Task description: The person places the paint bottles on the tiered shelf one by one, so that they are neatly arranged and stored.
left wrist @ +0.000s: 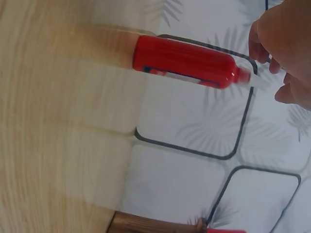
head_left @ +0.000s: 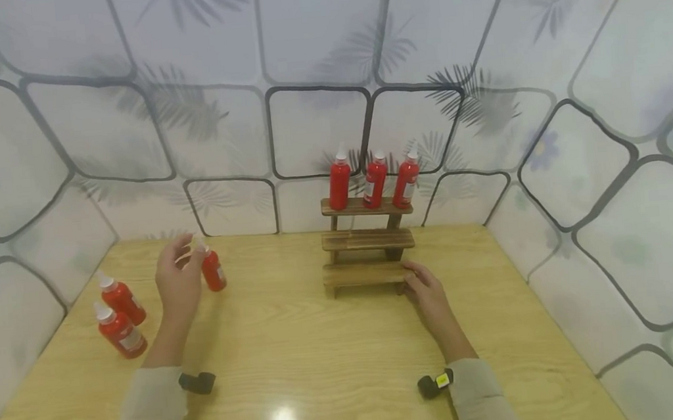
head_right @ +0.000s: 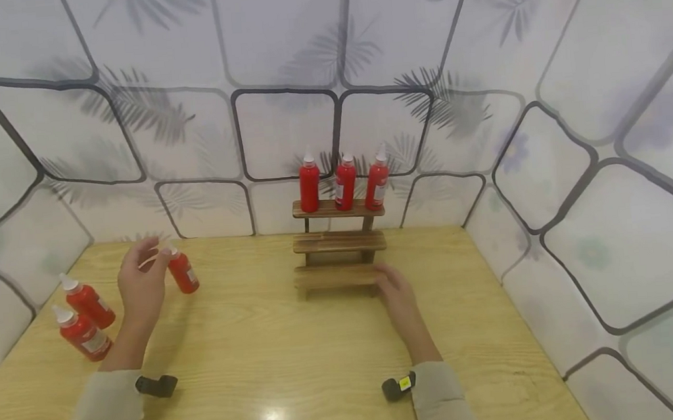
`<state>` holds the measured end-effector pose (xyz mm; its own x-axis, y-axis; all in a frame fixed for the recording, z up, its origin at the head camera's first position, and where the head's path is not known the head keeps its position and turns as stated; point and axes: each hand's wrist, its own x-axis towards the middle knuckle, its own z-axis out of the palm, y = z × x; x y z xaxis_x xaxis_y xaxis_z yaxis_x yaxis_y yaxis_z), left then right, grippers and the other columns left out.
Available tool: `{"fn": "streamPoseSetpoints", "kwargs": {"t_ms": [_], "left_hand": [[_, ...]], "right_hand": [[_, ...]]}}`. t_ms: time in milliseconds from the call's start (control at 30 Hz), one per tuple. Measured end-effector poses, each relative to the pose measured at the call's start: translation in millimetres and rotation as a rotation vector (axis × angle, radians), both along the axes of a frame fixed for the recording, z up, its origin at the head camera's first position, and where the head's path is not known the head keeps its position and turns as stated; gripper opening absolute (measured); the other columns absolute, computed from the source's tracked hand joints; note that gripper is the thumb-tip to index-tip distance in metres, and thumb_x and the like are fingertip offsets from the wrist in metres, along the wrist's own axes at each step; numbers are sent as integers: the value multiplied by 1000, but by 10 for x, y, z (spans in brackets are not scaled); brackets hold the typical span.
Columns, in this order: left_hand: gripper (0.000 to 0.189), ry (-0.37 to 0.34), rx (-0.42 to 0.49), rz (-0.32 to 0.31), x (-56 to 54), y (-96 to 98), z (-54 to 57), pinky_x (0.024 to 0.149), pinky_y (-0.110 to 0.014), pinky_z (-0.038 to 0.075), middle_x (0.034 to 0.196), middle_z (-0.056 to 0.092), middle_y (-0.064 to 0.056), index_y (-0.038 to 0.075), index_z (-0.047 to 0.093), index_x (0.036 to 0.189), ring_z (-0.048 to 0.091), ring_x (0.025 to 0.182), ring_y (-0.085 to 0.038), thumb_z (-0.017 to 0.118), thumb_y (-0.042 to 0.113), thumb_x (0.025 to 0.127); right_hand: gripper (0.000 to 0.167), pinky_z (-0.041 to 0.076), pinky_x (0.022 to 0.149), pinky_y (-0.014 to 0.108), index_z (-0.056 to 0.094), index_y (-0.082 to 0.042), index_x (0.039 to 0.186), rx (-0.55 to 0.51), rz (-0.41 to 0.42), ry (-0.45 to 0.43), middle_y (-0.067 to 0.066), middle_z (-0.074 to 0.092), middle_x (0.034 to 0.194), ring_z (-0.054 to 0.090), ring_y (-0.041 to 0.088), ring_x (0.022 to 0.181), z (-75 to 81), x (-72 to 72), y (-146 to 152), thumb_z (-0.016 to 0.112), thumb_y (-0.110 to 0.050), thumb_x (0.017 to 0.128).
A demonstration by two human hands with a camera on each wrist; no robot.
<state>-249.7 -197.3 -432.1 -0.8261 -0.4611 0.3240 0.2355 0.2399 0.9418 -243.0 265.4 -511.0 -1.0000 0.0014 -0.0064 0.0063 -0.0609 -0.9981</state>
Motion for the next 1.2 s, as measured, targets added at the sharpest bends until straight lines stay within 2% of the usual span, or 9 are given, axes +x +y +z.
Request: {"fn": "streamPoseSetpoints", "kwargs": {"t_ms": [200, 400, 500, 700, 800, 933, 1067, 1200], "left_hand": [[43, -106, -16, -45, -76, -85, -148, 101, -27, 47, 136, 59, -7, 7, 59, 137, 55, 119, -15, 67, 23, 98], [41, -151, 1, -85, -131, -93, -267, 100, -26, 45, 131, 60, -6, 6, 59, 136, 56, 113, -10, 66, 18, 98], [42, -158, -12, -101, -129, -89, -283, 101, -29, 45, 134, 60, -9, 4, 57, 137, 55, 116, -14, 65, 15, 98], [53, -184, -8, -180, -119, -109, -285, 114, -47, 41, 145, 52, -17, 4, 46, 146, 49, 134, -31, 65, 9, 97], [58, -205, -13, -221, -120, -130, -282, 116, -50, 39, 151, 47, -19, 5, 41, 151, 44, 139, -35, 65, 8, 98], [63, -227, -22, -251, -118, -151, -273, 116, -52, 38, 155, 42, -20, 6, 36, 154, 42, 141, -37, 64, 10, 98], [64, -230, -39, -257, -121, -171, -281, 115, -53, 40, 156, 41, -21, 7, 33, 156, 42, 140, -38, 62, 9, 99], [63, -227, -58, -217, -141, -211, -310, 112, -49, 43, 153, 45, -19, 9, 35, 155, 47, 136, -34, 63, 9, 99]], "right_hand": [[49, 47, 108, 27, 48, -6, 144, 27, -7, 3, 18, 39, 155, 46, 36, 140, 12, 18, 6, 58, -32, 103], [52, 47, 109, 30, 47, -5, 145, 62, -11, 9, 17, 39, 156, 46, 36, 140, 25, 22, 14, 58, -33, 103], [50, 46, 109, 29, 49, -7, 144, 60, -13, 5, 15, 38, 157, 45, 34, 140, 19, 14, 16, 58, -34, 102], [49, 47, 108, 28, 50, -9, 143, 88, 1, 29, 13, 38, 158, 44, 34, 142, -6, 2, 29, 57, -36, 103], [50, 46, 109, 29, 49, -10, 144, 129, 7, 43, 12, 38, 158, 43, 33, 143, -12, 8, 36, 55, -38, 104], [50, 46, 110, 31, 51, -10, 143, 126, 0, 39, 12, 39, 158, 43, 33, 143, -13, 9, 34, 57, -39, 103], [51, 44, 112, 33, 50, -10, 143, 114, 0, 28, 13, 38, 158, 42, 33, 144, -1, 17, 32, 57, -40, 102], [53, 43, 113, 34, 49, -10, 145, 125, 9, 32, 13, 38, 158, 41, 33, 144, 8, 25, 31, 56, -41, 103]]}}
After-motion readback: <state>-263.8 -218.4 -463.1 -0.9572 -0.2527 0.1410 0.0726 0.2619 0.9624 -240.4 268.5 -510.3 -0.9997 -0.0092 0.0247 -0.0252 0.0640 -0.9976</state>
